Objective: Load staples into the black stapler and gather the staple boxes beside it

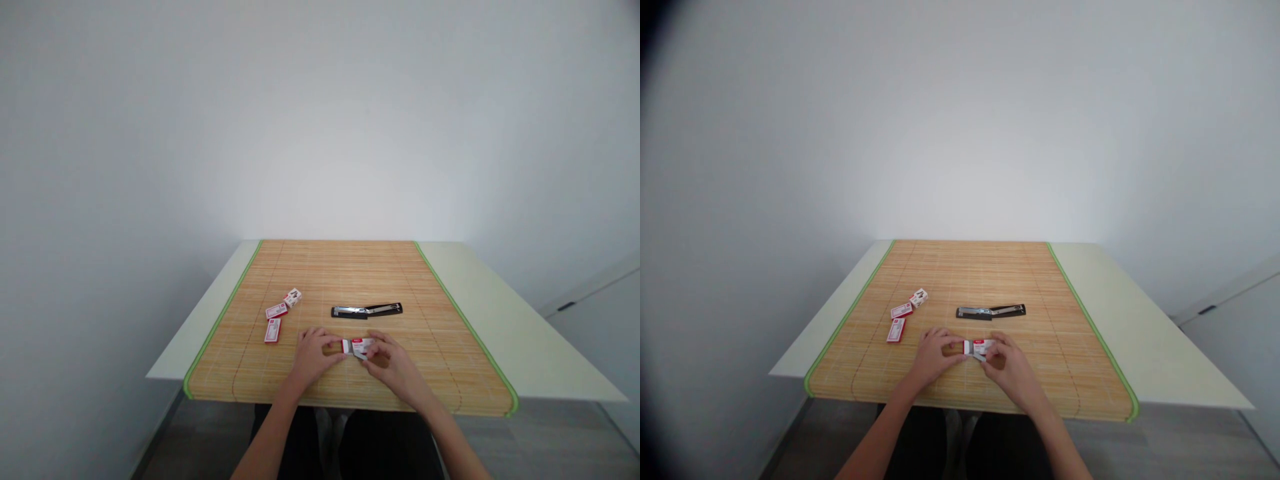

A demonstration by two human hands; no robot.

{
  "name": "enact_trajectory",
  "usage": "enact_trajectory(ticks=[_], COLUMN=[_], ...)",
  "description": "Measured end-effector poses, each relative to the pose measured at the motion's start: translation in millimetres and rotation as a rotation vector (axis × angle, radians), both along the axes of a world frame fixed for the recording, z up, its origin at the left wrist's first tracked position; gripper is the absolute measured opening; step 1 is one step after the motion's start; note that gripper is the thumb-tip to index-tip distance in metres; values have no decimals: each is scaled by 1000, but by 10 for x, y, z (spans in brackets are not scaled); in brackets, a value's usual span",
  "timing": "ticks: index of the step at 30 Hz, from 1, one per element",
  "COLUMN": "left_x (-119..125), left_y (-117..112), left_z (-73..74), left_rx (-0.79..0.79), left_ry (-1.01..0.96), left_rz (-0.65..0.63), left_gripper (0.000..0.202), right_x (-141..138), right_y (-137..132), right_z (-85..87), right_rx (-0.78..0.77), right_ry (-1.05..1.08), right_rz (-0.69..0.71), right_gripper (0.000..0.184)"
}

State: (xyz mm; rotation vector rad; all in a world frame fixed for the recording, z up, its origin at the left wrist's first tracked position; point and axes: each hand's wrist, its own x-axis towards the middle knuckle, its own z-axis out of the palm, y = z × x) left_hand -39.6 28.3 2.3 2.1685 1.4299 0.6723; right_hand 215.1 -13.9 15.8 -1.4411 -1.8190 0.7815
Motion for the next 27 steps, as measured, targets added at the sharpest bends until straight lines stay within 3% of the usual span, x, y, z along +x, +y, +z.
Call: enact_trajectory(ticks=[9, 18, 27], left_x=[36, 29, 13], left_y=[17, 43, 51], left_z=[0, -29, -45], left_rx=[2, 1, 10], left_ry=[5, 52, 17], left_rz=[-23, -37, -57], left_gripper=[38, 35, 38], right_x=[-149, -295, -267], right_y=[-86, -97, -100], right_z=[-46, -34, -24], right_rx=[-2, -13, 8], right_ry=[-65, 24, -11], right_rz=[-47, -15, -7], right_gripper=[6, 8, 7])
